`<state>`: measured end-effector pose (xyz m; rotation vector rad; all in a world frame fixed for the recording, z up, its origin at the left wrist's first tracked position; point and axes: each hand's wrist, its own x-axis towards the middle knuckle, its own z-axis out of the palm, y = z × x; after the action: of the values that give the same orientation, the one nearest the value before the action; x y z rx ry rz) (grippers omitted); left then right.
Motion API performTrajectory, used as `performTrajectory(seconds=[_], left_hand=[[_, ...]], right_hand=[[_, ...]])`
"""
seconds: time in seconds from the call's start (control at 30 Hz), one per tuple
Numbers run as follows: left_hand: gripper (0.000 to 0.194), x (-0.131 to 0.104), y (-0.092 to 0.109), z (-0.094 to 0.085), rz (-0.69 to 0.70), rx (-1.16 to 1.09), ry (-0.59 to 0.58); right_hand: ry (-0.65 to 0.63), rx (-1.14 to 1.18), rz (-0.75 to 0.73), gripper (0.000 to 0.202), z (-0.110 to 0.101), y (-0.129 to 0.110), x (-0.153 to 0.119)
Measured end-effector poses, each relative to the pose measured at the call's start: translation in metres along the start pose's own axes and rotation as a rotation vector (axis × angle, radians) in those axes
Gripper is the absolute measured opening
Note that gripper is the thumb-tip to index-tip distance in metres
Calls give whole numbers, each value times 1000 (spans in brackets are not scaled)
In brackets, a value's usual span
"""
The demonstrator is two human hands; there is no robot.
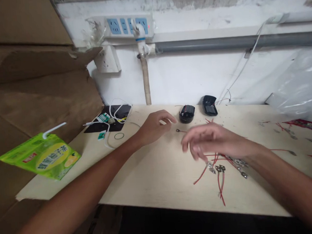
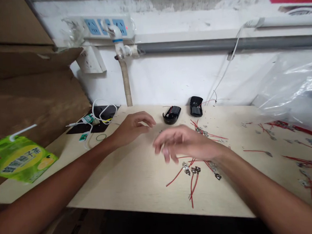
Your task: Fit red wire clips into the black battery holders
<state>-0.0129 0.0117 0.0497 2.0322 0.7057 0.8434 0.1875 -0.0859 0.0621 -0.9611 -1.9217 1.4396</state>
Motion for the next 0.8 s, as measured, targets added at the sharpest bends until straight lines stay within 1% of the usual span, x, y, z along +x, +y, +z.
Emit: performTrajectory(seconds=[0.07, 0.1, 0.13, 0.17, 0.2, 0.27, 0.3, 0.37, 0.47, 0.5, 0.57, 0.63, 0.67, 0.73, 0.8], left_hand=[[19, 0, -2, 0, -18, 46, 46], [21, 0, -3, 0, -18, 64, 58], [21, 0, -4, 0, -14, 81, 60], [21, 0, -4, 1, -7, 97, 58], [22, 0, -5, 1, 1, 113, 58], [21, -1, -5, 3, 20, 151, 56], [22, -1, -5, 3, 34, 175, 59], [23, -1, -6, 5, 80, 240, 74], [27, -3, -6, 5, 208, 417, 115], [29, -4, -6, 5, 251, 488, 123], [33, -5, -5, 5, 297, 614, 110], [36, -6, -3, 4, 268, 705, 37], [36, -7, -2, 4, 236, 741, -13], [30, -7, -2, 3, 166, 798, -111], [24, -7, -1, 3, 98, 819, -167]], right_hand=[[438, -240, -47, 21, -9, 12, 7], [592, -394, -47, 23, -13, 18, 10], [677, -523, -43, 28, -17, 25, 13], [697, -607, -29, 34, -21, 31, 15], [679, -655, -9, 42, -24, 37, 17], [602, -697, 36, 53, -27, 46, 20], [572, -726, 46, 54, -28, 49, 21], [548, -796, 22, 47, -29, 51, 21], [513, -851, -90, 28, -28, 49, 19], [488, -856, -139, 27, -28, 48, 18], [449, -837, -235, 35, -29, 45, 16], [471, -787, -276, 46, -31, 44, 14], [501, -764, -260, 48, -32, 44, 13], [544, -762, -188, 40, -35, 45, 13], [518, -796, -134, 30, -36, 48, 14]])
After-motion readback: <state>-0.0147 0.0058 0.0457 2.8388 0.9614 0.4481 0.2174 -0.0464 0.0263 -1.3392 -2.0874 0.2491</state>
